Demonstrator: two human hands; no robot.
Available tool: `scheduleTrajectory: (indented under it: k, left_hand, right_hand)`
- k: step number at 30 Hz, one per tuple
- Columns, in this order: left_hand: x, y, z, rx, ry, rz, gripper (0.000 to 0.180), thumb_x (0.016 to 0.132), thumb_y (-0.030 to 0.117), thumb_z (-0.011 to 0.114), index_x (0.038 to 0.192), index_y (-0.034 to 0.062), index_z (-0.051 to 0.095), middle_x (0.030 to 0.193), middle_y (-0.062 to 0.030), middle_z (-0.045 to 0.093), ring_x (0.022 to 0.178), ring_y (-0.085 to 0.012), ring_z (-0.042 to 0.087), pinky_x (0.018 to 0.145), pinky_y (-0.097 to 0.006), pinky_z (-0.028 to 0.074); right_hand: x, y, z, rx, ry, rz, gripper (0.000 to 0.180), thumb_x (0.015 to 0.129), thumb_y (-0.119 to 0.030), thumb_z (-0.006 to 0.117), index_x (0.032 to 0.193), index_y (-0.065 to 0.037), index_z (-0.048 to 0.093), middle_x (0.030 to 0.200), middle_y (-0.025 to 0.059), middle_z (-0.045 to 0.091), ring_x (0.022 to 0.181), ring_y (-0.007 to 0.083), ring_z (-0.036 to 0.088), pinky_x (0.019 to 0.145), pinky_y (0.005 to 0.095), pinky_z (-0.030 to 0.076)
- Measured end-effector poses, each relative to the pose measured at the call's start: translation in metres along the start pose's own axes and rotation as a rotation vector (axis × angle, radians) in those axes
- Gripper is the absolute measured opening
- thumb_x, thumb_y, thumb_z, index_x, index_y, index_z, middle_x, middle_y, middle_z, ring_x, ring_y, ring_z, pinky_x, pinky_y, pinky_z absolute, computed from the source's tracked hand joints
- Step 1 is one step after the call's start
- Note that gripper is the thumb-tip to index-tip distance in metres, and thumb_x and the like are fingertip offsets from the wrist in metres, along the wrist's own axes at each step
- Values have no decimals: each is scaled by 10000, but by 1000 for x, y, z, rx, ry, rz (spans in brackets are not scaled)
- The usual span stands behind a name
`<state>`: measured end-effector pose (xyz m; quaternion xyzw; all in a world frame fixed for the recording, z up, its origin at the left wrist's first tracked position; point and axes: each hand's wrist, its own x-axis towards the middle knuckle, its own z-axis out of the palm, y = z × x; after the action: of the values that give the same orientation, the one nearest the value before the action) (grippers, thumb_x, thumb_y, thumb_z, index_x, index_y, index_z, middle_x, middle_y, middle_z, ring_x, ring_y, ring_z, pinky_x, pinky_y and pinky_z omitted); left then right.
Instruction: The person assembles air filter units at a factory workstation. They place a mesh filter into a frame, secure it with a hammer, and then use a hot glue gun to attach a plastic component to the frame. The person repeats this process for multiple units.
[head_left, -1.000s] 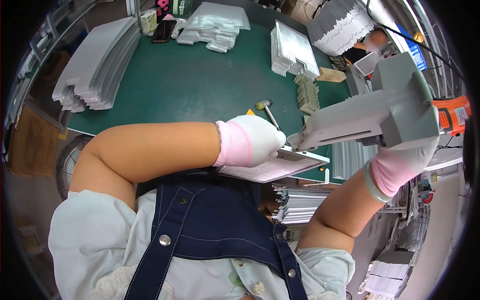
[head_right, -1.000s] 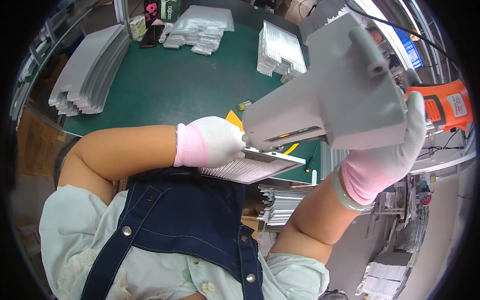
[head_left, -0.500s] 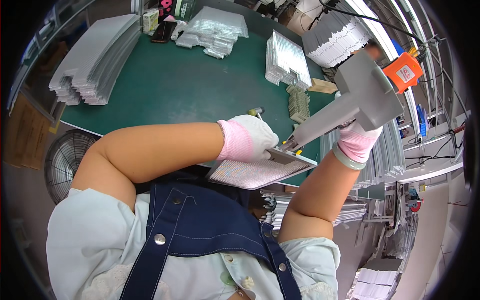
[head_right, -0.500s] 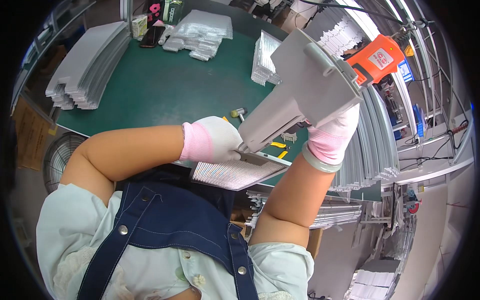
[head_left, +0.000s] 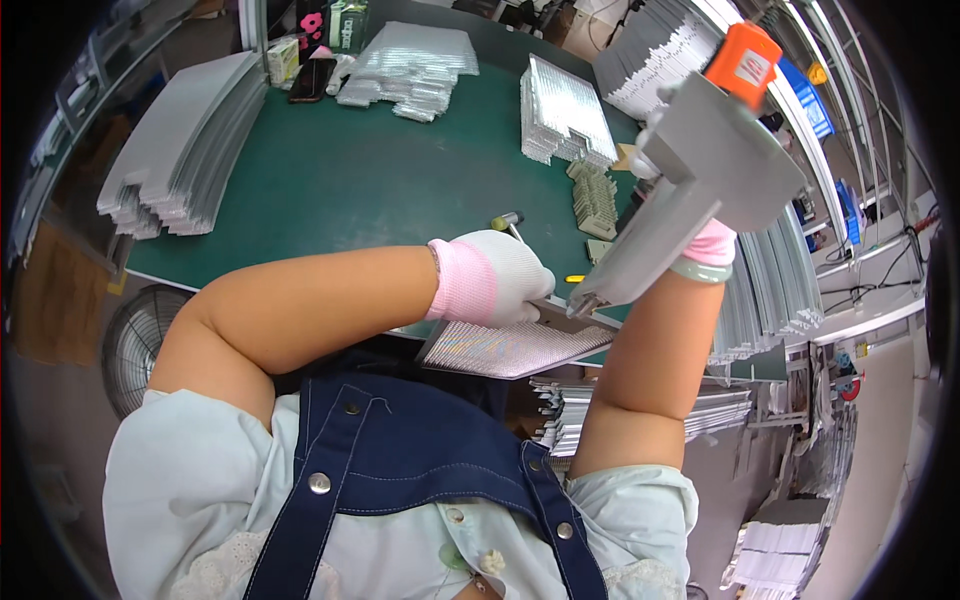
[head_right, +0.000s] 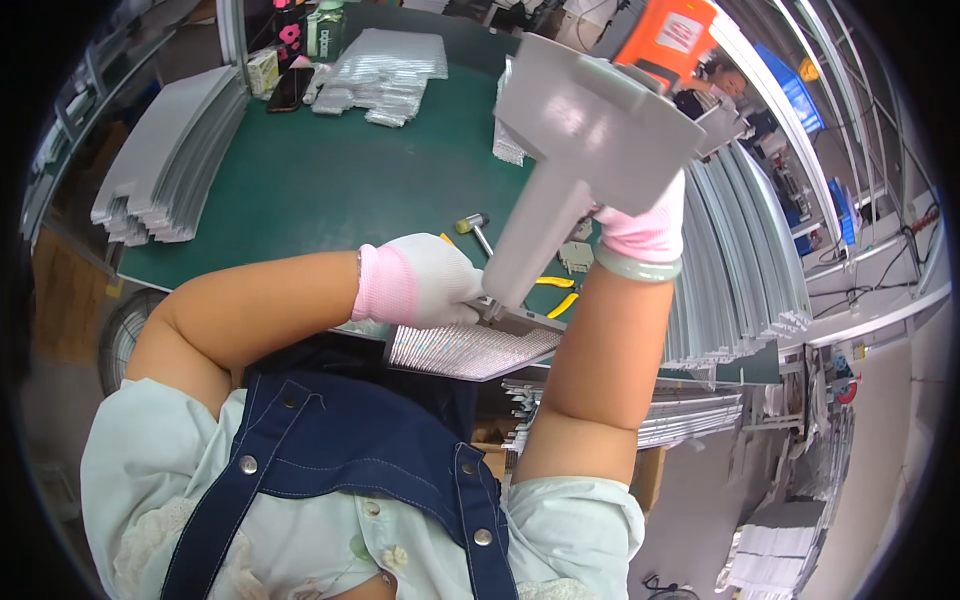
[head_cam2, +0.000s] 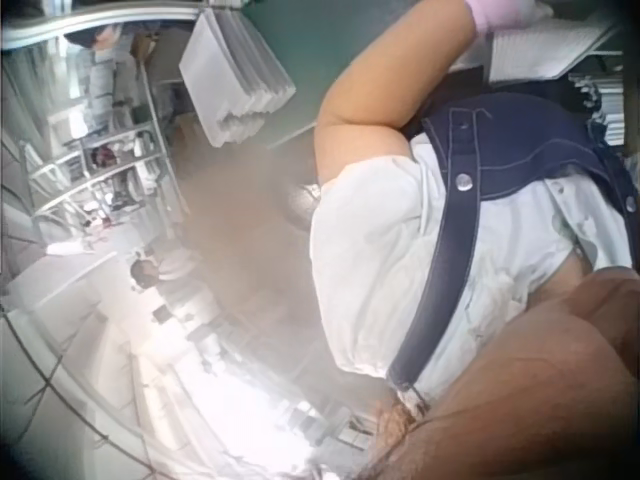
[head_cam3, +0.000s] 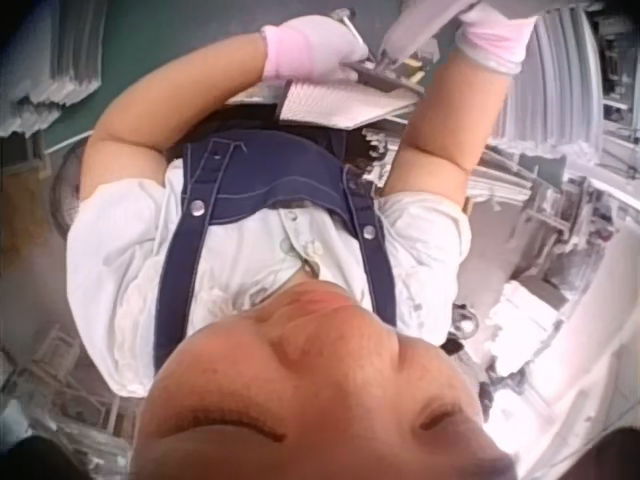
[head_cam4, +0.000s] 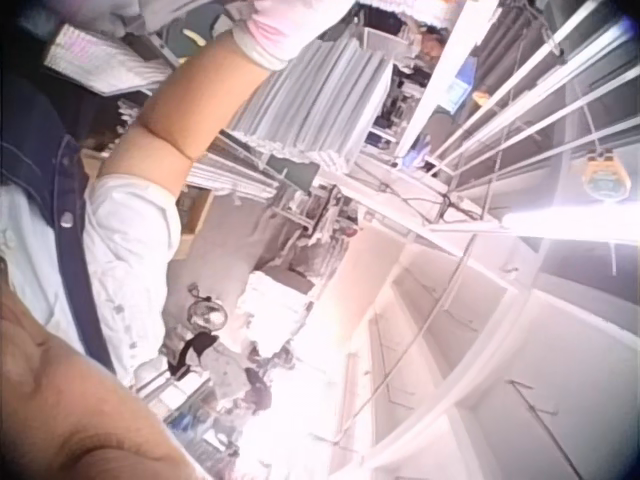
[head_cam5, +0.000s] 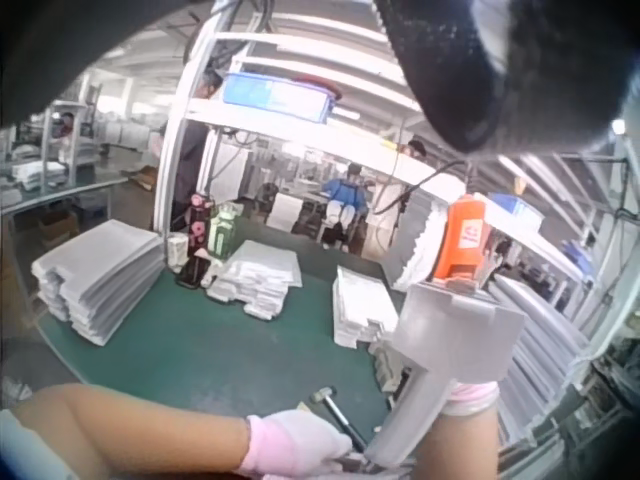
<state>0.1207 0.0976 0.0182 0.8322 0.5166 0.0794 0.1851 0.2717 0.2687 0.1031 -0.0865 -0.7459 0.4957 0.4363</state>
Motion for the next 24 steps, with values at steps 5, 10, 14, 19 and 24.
scheduleTrajectory:
  k: [5,10,14,19,24]
  left_hand:
    - [4,-2,3,-2,12,34,285,898,307,633,963,34,681,852,-177,692,870,-365,689,796,-459,538]
    - [7,-14,16,-37,74,103,289,900,312,633,954,30,671,850,-178,688,863,-369,686,795,-462,536]
    - [6,-13,17,-37,59,107,277,903,312,631,951,43,672,847,-176,687,860,-367,685,786,-458,538]
    - [12,-20,28,38,102,168,278,903,321,629,964,56,684,841,-168,689,842,-359,688,775,-453,540]
    - [3,-22,29,96,151,121,284,907,321,619,994,61,692,846,-165,691,824,-358,686,770,-450,541]
  right_hand:
    - [7,11,-17,660,-322,88,442,972,-174,598,1358,17,503,1230,143,636,1074,242,657,902,402,578]
    - [-11,10,-4,406,-157,-45,429,971,-156,591,1354,19,505,1226,158,640,1054,255,669,880,400,588]
    - [-34,-7,12,142,82,-116,431,951,-128,609,1343,26,514,1215,173,647,1032,268,680,859,392,595]
    - [-57,-41,31,143,197,-77,432,923,-144,638,1300,46,547,1113,151,684,945,225,692,803,355,581]
    - [-62,-64,67,126,452,-118,319,929,-122,620,1215,21,615,954,82,701,692,109,646,582,211,502]
